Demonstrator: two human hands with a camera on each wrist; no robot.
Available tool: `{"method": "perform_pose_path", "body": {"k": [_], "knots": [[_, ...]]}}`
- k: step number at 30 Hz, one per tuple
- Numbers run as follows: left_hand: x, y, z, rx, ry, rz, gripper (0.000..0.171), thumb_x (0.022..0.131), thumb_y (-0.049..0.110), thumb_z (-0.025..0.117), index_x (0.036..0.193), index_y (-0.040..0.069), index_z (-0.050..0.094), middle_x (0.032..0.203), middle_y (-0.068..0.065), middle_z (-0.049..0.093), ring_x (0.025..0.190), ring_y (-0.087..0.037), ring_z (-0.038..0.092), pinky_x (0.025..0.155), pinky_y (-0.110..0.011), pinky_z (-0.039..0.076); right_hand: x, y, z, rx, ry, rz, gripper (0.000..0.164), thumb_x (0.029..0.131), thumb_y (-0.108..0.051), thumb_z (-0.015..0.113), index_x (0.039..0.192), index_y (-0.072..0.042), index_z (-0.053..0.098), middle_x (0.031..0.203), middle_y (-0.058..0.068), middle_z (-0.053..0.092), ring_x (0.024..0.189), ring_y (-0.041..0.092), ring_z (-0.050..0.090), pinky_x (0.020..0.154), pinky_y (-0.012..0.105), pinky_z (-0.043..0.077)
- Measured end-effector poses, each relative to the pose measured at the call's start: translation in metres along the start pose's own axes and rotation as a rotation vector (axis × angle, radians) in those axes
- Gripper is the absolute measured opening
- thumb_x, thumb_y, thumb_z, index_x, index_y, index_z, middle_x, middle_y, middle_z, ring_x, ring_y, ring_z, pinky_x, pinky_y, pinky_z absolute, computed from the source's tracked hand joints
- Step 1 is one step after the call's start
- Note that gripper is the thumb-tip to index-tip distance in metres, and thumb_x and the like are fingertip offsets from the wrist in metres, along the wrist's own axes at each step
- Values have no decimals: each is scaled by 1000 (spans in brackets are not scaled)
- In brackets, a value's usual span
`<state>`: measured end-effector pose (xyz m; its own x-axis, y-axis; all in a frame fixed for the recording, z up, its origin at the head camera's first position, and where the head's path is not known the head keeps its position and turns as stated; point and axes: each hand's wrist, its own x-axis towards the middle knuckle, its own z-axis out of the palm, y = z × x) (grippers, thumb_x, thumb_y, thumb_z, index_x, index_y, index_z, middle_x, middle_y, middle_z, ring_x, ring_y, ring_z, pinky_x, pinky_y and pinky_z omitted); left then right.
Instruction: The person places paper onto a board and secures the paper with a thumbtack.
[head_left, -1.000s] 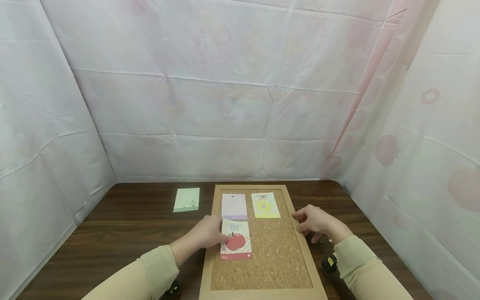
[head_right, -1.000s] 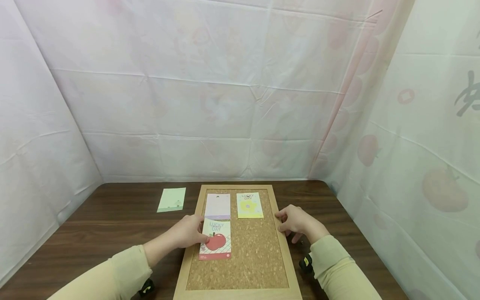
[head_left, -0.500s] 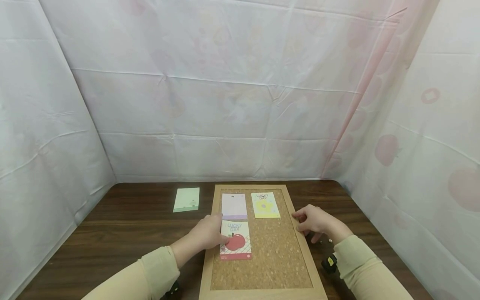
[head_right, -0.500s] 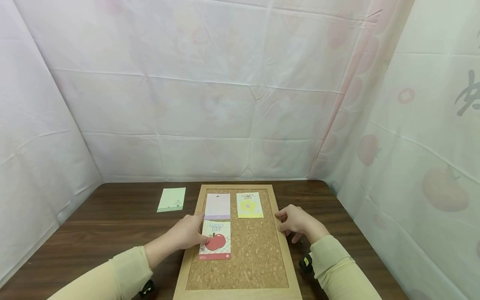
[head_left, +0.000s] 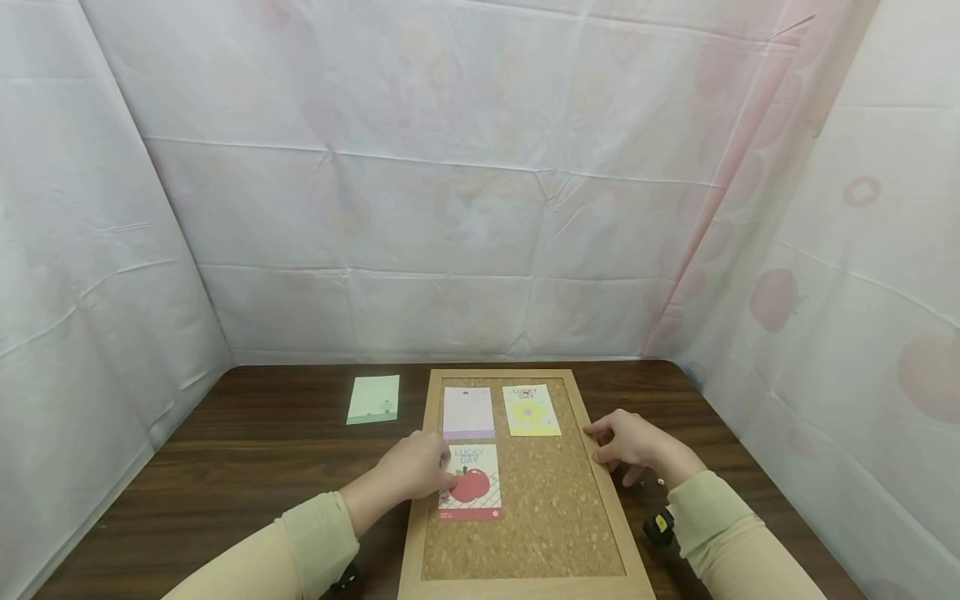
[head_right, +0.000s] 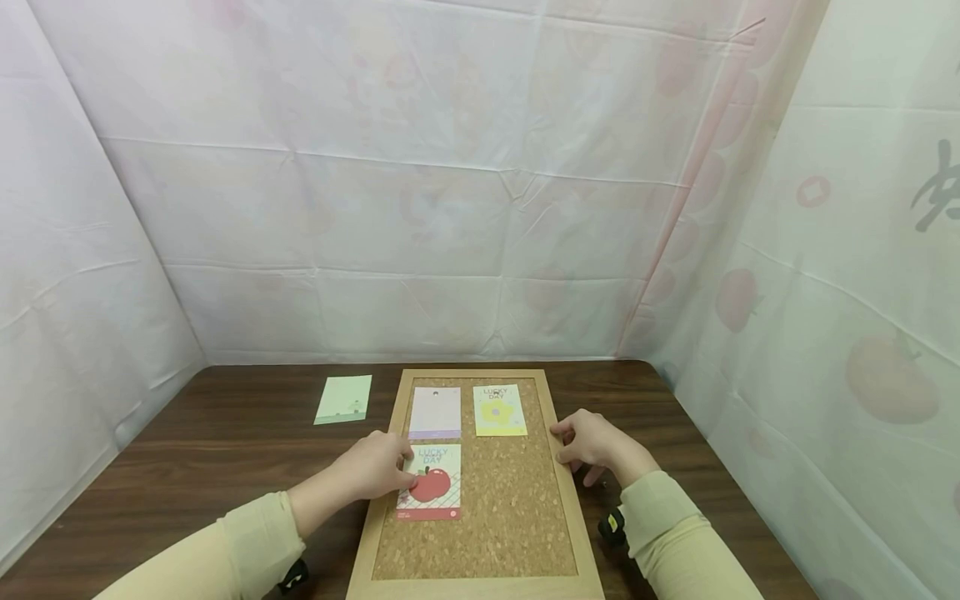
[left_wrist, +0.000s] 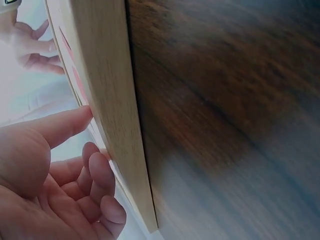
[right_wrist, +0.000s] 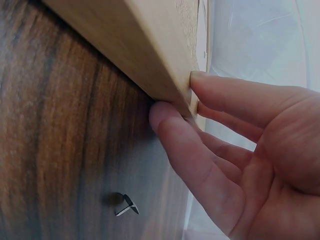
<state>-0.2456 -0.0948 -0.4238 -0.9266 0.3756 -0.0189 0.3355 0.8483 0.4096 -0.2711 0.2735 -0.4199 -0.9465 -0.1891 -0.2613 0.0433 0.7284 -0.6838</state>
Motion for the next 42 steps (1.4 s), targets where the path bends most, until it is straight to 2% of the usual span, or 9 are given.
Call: {"method": "perform_pose_path", "body": {"k": [7, 10, 14, 18, 22, 27, 32, 37, 42], "knots": [[0, -1, -2, 29, 1, -6, 33, 80, 30, 87, 98, 4, 76, 94, -6, 70, 69, -17, 56, 61, -36, 52, 0, 1, 1, 1, -1, 3, 55, 86, -1, 77, 139, 0, 60, 106, 9, 63, 73, 24, 70, 50, 43, 57], [0, -2, -6, 14, 19, 7, 36, 81, 28, 85, 104, 3, 75, 88, -4, 70, 69, -16, 58, 61, -37, 53, 0, 1, 1, 2, 0, 0, 55, 86, -2, 77, 139, -1, 61, 106, 9, 63, 73, 24, 70, 50, 43, 57], [0, -4, -13, 10, 61, 51, 36, 83, 26, 83, 109, 2, 74, 75, 2, 62, 64, -14, 57, 57, -34, 50, 0, 1, 1, 3, 5, -3, 55, 86, -1, 77, 139, -1, 61, 106, 9, 64, 72, 24, 70, 50, 43, 57], [1, -7, -17, 35, 74, 122, 38, 82, 28, 84, 109, 4, 75, 88, -2, 65, 75, -16, 59, 67, -37, 54, -1, 0, 1, 4, 5, -8, 55, 86, -1, 76, 139, 0, 61, 105, 9, 65, 72, 24, 70, 49, 43, 57], [-1, -11, -19, 69, 37, 198, 45, 79, 33, 86, 113, 5, 74, 109, -6, 68, 94, -20, 63, 82, -44, 56, -1, -1, 1, 3, 7, -11, 55, 86, 0, 76, 138, 0, 61, 105, 8, 65, 72, 24, 70, 49, 43, 57], [-4, -15, -19, 89, -28, 235, 51, 78, 34, 85, 119, 7, 72, 116, -5, 66, 101, -22, 62, 87, -45, 54, -1, -1, 0, 4, 7, -9, 55, 86, 0, 76, 138, 1, 61, 105, 9, 65, 72, 24, 70, 49, 43, 57], [-7, -18, -19, 105, -64, 265, 58, 77, 36, 87, 124, 8, 70, 125, -6, 64, 114, -28, 62, 94, -47, 53, -1, -1, 0, 4, 5, -6, 55, 86, 0, 76, 139, 1, 60, 105, 9, 64, 72, 24, 70, 49, 43, 57], [-8, -19, -17, 126, -77, 293, 60, 77, 38, 87, 125, 7, 69, 127, -6, 62, 116, -28, 62, 97, -47, 51, -1, -1, 0, 6, 5, -8, 55, 86, 0, 76, 139, 1, 60, 107, 10, 64, 72, 24, 70, 49, 43, 57], [-7, -20, -15, 163, -72, 320, 56, 77, 38, 87, 121, 8, 72, 124, -5, 63, 114, -26, 63, 96, -47, 51, -1, -1, 1, 7, 7, -9, 55, 86, 0, 76, 139, 1, 60, 107, 10, 64, 72, 24, 70, 48, 43, 57]]}}
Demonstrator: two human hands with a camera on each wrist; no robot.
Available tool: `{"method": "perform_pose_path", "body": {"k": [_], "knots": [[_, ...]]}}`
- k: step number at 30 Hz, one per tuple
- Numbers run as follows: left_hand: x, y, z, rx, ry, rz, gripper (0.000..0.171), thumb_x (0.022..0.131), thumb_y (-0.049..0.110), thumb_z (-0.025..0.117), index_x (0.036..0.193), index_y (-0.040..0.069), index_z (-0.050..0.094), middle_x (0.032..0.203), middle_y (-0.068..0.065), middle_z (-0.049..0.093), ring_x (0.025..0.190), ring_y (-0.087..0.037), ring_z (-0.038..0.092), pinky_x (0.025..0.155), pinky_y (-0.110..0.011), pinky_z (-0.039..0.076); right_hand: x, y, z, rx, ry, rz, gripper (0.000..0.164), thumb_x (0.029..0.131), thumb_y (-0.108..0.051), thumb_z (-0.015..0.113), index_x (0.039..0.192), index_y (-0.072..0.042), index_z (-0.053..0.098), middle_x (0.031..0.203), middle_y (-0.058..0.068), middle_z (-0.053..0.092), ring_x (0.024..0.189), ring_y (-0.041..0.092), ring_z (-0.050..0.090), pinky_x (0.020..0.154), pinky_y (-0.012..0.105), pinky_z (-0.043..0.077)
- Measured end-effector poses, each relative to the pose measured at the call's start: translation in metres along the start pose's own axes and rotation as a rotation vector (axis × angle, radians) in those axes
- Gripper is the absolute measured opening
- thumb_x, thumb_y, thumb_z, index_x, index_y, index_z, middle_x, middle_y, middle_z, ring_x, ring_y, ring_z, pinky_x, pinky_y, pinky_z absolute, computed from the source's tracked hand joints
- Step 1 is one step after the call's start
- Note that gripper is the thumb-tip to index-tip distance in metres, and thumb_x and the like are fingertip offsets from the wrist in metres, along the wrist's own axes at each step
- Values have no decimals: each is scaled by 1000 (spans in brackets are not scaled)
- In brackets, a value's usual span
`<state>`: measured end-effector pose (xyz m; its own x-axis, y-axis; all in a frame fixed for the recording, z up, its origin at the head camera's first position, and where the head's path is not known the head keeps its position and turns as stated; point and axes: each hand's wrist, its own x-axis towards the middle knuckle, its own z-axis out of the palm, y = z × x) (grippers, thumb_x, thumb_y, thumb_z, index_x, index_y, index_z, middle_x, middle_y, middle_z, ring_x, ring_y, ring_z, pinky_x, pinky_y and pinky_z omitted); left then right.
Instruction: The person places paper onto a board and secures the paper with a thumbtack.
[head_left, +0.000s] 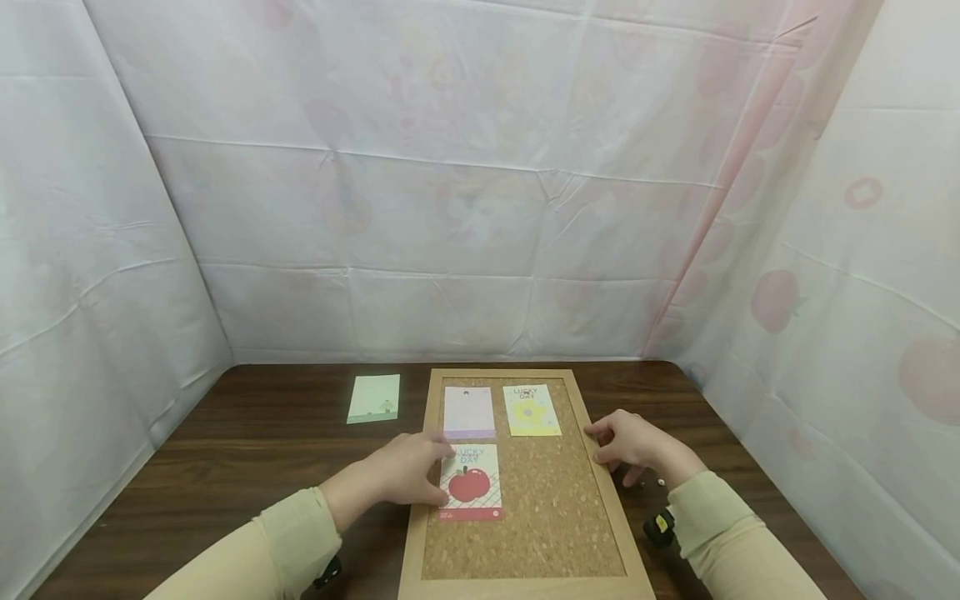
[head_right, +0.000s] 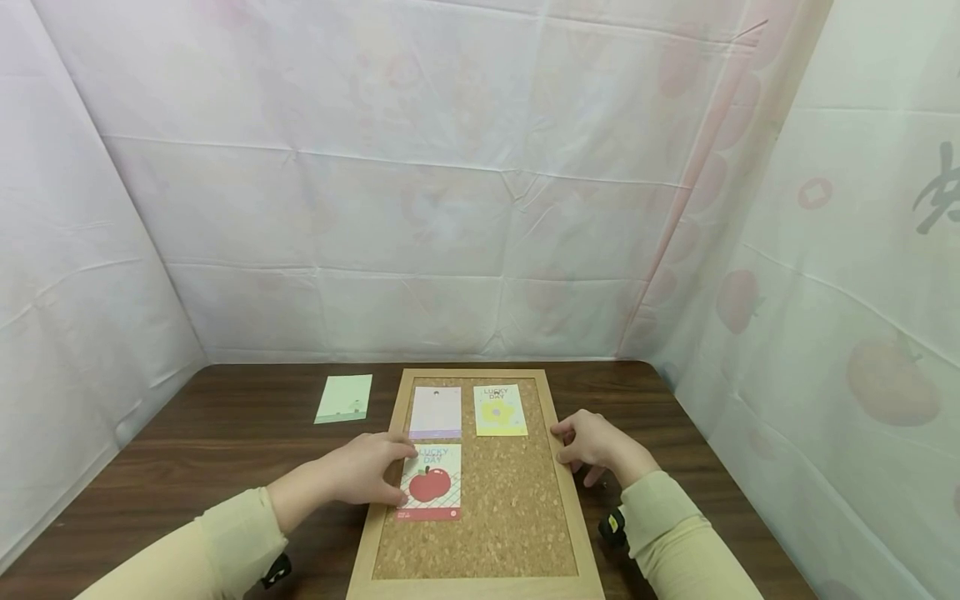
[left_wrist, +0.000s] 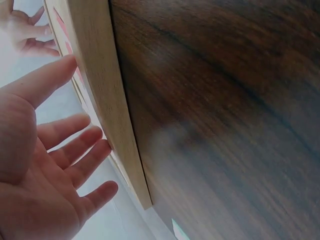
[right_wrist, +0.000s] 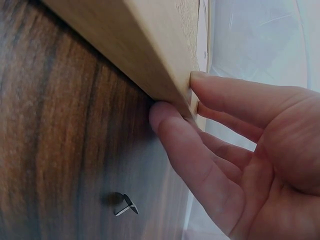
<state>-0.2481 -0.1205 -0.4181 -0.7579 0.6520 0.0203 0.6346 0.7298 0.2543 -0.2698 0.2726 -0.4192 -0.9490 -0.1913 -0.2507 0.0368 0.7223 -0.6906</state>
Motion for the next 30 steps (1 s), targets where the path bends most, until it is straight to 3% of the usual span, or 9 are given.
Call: {"method": "perform_pose_path", "body": {"k": [14, 22, 27, 30], "knots": [[-2, -1, 2, 41, -21, -10, 49, 77, 41, 85, 117, 13, 77, 128, -5, 64, 123, -28, 57, 101, -53, 45, 3, -2, -1, -11, -8, 3, 56, 86, -2, 77, 139, -1, 60, 110, 11, 63, 74, 24, 70, 50, 44, 57], [2, 4, -2, 113, -46, -33, 49, 76, 45, 86, 115, 17, 78, 126, -1, 67, 122, -26, 60, 99, -52, 47, 3, -1, -3, -105, 10, -19, 53, 87, -7, 78, 138, -4, 63, 105, 9, 64, 73, 22, 69, 49, 41, 56], [5, 6, -1, 124, -60, -49, 48, 76, 47, 85, 113, 18, 78, 124, 2, 68, 120, -25, 61, 98, -51, 47, 1, -3, -8, -146, 58, -90, 49, 89, -12, 77, 136, -4, 64, 95, 4, 67, 68, 24, 65, 47, 39, 53], [5, 6, 0, 127, -61, -55, 48, 75, 48, 86, 112, 19, 78, 123, 2, 69, 119, -24, 61, 97, -51, 48, -3, -7, -16, -165, 103, -160, 46, 91, -14, 74, 135, -3, 64, 97, 5, 68, 70, 24, 64, 54, 38, 53]]}}
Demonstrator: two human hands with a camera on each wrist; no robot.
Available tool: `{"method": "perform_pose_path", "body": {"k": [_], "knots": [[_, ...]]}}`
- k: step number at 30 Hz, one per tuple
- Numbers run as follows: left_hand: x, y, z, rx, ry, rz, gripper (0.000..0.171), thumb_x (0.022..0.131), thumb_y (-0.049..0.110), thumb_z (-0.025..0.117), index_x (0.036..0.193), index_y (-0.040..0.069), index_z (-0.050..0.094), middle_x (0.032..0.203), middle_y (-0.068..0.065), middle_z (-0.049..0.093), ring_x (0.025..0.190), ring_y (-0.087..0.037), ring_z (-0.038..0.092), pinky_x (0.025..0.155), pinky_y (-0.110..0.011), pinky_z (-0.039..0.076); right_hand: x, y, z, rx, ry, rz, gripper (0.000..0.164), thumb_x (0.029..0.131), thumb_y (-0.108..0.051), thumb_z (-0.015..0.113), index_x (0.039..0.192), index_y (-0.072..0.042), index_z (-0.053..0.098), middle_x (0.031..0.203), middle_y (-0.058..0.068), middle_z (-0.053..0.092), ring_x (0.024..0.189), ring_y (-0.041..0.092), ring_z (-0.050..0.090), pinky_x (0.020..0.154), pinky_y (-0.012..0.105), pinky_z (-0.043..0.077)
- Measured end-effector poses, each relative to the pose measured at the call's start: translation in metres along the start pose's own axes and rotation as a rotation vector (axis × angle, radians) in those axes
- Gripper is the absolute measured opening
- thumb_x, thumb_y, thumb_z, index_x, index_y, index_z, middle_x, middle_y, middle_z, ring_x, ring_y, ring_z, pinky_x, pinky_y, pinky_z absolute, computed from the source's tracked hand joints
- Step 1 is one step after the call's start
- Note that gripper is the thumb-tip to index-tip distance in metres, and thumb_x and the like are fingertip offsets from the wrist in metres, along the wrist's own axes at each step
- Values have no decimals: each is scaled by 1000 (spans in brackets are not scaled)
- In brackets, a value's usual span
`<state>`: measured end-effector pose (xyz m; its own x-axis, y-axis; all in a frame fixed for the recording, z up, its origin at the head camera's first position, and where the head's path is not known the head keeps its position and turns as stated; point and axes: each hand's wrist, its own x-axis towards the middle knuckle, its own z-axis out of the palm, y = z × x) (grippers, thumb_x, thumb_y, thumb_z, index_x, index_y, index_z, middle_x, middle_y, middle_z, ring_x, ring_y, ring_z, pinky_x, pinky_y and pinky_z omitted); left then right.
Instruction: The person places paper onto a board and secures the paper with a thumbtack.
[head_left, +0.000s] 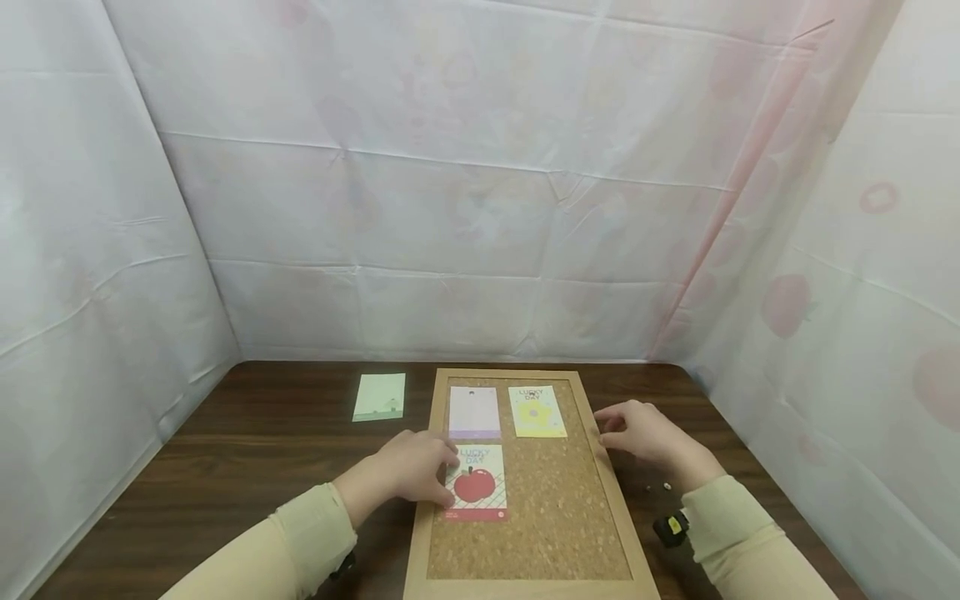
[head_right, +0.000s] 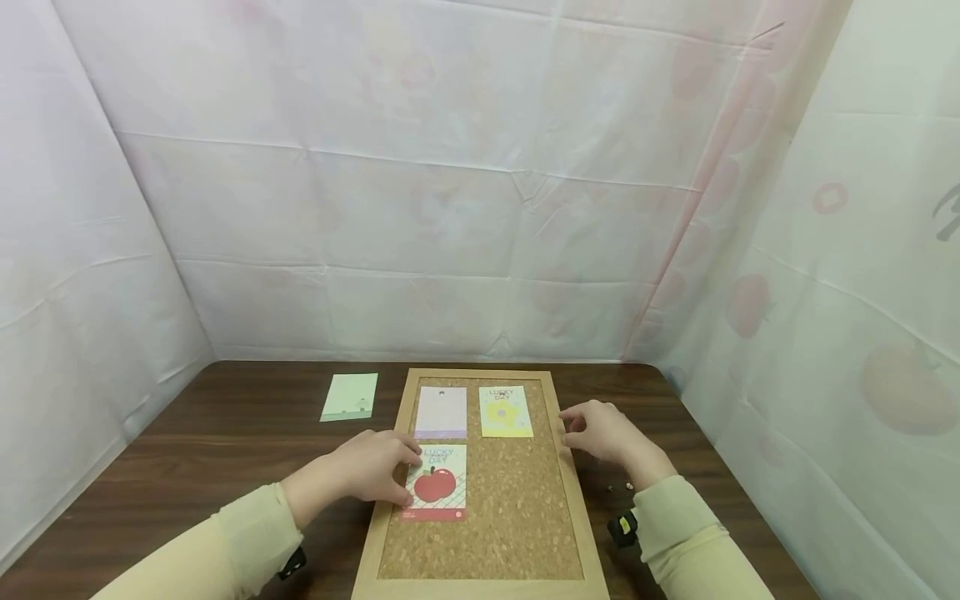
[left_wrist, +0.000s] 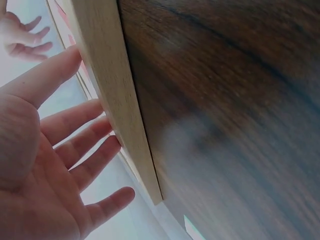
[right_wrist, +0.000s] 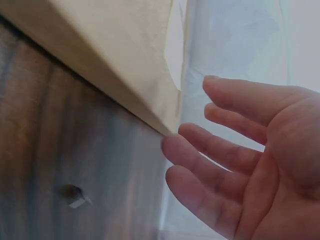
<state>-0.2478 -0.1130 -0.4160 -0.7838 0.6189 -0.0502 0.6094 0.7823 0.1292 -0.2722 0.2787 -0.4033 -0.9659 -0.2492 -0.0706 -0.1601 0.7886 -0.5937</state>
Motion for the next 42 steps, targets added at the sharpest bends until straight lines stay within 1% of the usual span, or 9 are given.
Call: {"method": "perform_pose_path", "body": {"k": [4, 7, 12, 18, 24, 29, 35, 41, 42], "knots": [[0, 1, 0, 1, 2, -3, 47, 75, 48, 86, 112, 19, 79, 123, 2, 69, 120, -25, 61, 96, -50, 48, -6, -2, -15, -68, 72, -87, 42, 93, -20, 74, 132, -5, 67, 106, 6, 71, 88, 21, 67, 72, 40, 55], [0, 0, 0, 5, 2, -3, 48, 75, 48, 86, 112, 19, 79, 123, 3, 69, 121, -24, 61, 96, -51, 48, -11, -2, -25, -117, 107, -133, 41, 93, -23, 75, 131, -8, 68, 108, 6, 72, 97, 19, 67, 80, 42, 54], [1, -1, 1, 7, -1, -11, 48, 74, 49, 86, 112, 20, 79, 124, 3, 69, 121, -24, 61, 96, -51, 48, -19, 0, -37, -164, 135, -159, 43, 93, -25, 75, 132, -9, 68, 108, 5, 72, 95, 18, 68, 77, 40, 54], [0, -1, 0, -6, -5, -21, 49, 74, 49, 86, 113, 20, 78, 123, 3, 69, 119, -25, 61, 97, -52, 47, -27, 7, -41, -219, 167, -177, 40, 92, -22, 76, 128, -7, 70, 103, 3, 71, 90, 16, 66, 74, 38, 53], [-1, 1, -2, -9, -4, -16, 49, 74, 48, 87, 113, 19, 78, 122, 2, 69, 118, -25, 61, 97, -53, 47, -36, 16, -42, -273, 170, -159, 41, 91, -24, 77, 127, -7, 70, 105, 3, 72, 94, 18, 67, 77, 41, 54], [-1, 1, -2, -11, -5, -18, 49, 74, 48, 87, 113, 18, 78, 122, 2, 69, 118, -25, 62, 97, -51, 47, -42, 20, -43, -293, 145, -144, 41, 90, -24, 78, 125, -5, 70, 101, 1, 72, 90, 17, 66, 77, 42, 53], [-1, 0, -2, -10, 0, -19, 50, 74, 48, 86, 113, 19, 78, 123, 2, 69, 119, -25, 62, 97, -50, 48, -48, 22, -45, -298, 133, -124, 41, 88, -23, 80, 121, 0, 71, 101, 6, 73, 90, 20, 68, 75, 42, 55], [-1, 0, -2, -7, 1, -16, 50, 74, 48, 86, 113, 19, 78, 124, 1, 69, 120, -25, 61, 98, -51, 47, -53, 21, -44, -259, 71, -40, 40, 89, -22, 79, 118, 4, 71, 98, 4, 71, 76, 12, 62, 66, 35, 53], [-1, 0, -2, -7, 0, -16, 50, 74, 48, 86, 113, 19, 78, 124, 1, 69, 120, -25, 61, 98, -51, 47, -53, 21, -44, -246, 60, -26, 40, 89, -22, 79, 118, 4, 70, 97, 4, 71, 73, 12, 62, 65, 34, 53]]}}
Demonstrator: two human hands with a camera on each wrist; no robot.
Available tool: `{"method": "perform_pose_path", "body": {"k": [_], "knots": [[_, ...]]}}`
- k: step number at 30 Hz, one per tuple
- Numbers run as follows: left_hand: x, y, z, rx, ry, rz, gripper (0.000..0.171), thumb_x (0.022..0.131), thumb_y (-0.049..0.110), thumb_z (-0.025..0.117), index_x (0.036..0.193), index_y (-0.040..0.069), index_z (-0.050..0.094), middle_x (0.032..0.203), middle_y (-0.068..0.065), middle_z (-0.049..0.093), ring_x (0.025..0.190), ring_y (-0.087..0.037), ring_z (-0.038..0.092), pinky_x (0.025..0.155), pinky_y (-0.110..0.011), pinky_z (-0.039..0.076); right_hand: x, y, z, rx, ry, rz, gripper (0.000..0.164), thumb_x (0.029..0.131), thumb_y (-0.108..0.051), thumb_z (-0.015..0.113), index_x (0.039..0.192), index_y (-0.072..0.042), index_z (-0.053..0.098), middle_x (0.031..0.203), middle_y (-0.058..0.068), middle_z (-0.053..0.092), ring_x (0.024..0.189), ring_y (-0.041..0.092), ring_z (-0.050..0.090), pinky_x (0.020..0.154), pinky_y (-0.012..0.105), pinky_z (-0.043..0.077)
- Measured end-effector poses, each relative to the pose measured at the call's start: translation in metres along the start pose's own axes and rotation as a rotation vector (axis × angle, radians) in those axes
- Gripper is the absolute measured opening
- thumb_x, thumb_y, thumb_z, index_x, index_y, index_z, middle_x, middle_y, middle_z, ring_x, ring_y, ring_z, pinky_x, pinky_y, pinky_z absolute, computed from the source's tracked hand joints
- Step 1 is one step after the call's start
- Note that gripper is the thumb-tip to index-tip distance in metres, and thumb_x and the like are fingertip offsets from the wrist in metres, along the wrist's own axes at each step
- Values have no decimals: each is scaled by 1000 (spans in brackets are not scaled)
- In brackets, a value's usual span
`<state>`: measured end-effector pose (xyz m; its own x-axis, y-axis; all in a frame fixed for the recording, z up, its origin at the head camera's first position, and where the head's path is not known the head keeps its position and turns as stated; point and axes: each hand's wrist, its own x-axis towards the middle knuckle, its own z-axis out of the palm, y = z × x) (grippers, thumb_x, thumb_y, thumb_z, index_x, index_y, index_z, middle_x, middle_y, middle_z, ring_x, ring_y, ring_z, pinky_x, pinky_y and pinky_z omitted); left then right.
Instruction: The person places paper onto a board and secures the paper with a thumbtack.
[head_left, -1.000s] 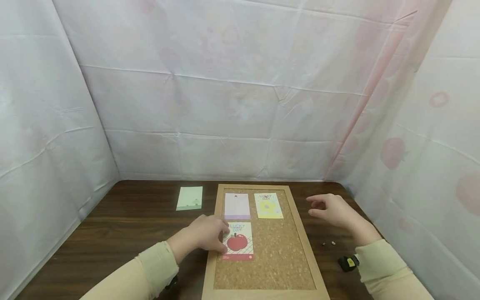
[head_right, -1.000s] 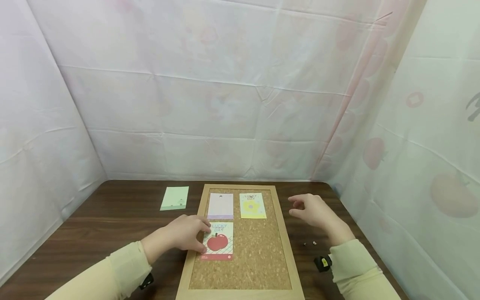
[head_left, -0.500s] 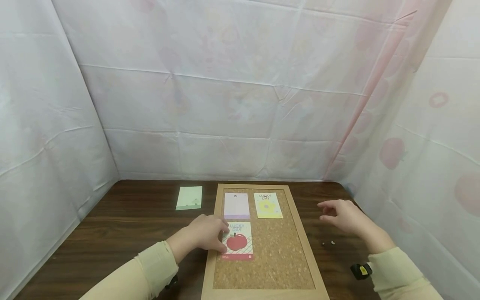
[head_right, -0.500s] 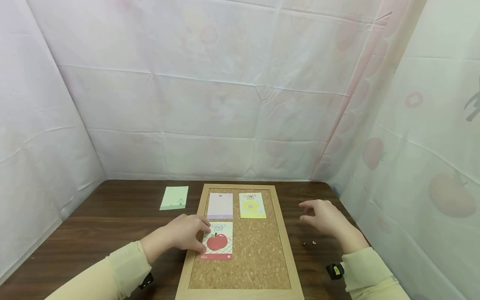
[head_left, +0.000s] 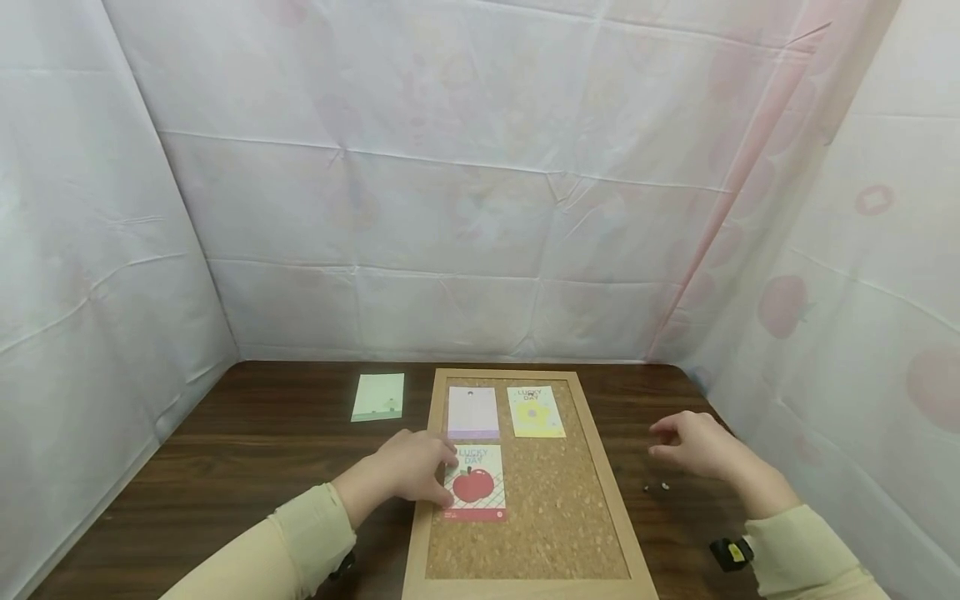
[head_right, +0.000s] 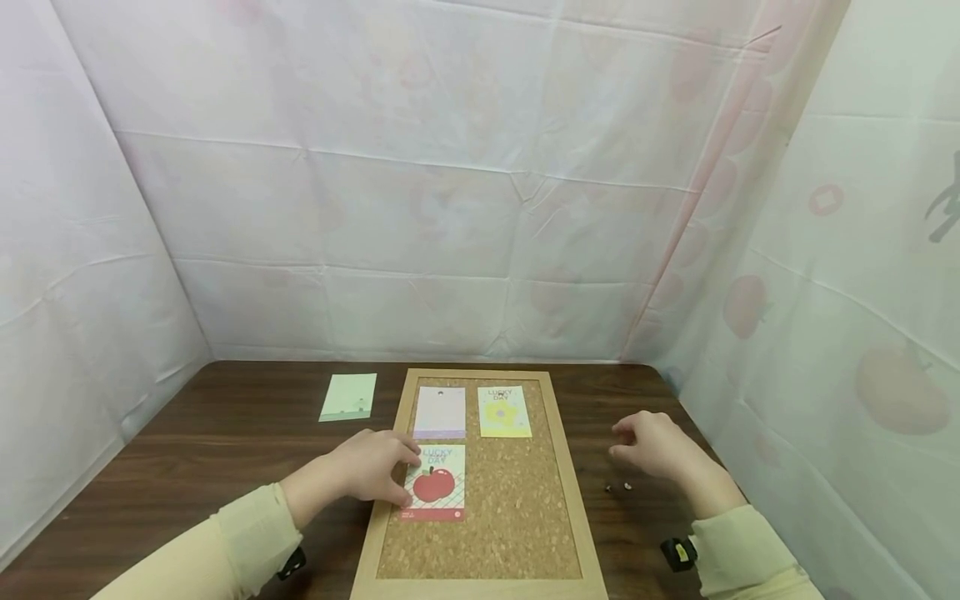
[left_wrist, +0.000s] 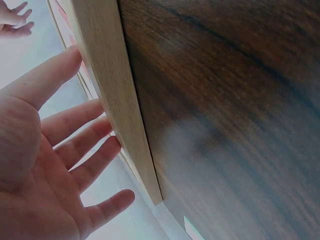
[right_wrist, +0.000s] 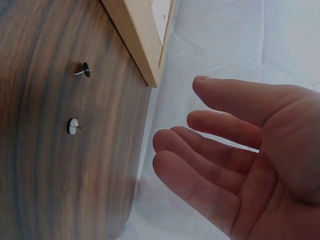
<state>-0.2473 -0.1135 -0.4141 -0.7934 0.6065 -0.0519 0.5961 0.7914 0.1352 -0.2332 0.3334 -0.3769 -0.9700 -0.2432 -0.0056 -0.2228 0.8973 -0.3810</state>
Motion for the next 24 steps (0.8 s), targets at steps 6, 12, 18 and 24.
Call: {"method": "perform_pose_path", "body": {"k": [6, 12, 18, 24], "knots": [[1, 0, -1, -1, -1, -3, 50, 75, 49, 86, 113, 19, 78, 125, 2, 69, 121, -26, 61, 98, -52, 47, 0, 5, 6, 8, -31, -10, 36, 87, -20, 79, 113, 5, 72, 97, 6, 72, 79, 15, 65, 67, 36, 55], [1, -1, 0, -1, -5, -5, 50, 75, 50, 85, 113, 20, 78, 125, 3, 69, 122, -25, 60, 99, -53, 46, -1, 7, 19, 37, -71, 18, 16, 88, -16, 77, 98, -4, 75, 80, 0, 68, 65, 15, 62, 57, 35, 53], [2, -1, 1, 7, -7, -3, 50, 75, 50, 85, 114, 20, 78, 124, 3, 69, 120, -25, 61, 98, -51, 47, -2, 9, 33, 42, -109, 62, 8, 89, -13, 76, 82, -12, 72, 60, 1, 59, 48, 15, 55, 45, 32, 48], [2, -2, 2, 18, -8, -4, 50, 75, 51, 85, 114, 20, 78, 124, 3, 70, 120, -24, 62, 97, -51, 47, -1, 8, 42, 38, -119, 91, 17, 87, -11, 77, 74, -13, 67, 49, 1, 53, 38, 12, 50, 41, 31, 48]]}}
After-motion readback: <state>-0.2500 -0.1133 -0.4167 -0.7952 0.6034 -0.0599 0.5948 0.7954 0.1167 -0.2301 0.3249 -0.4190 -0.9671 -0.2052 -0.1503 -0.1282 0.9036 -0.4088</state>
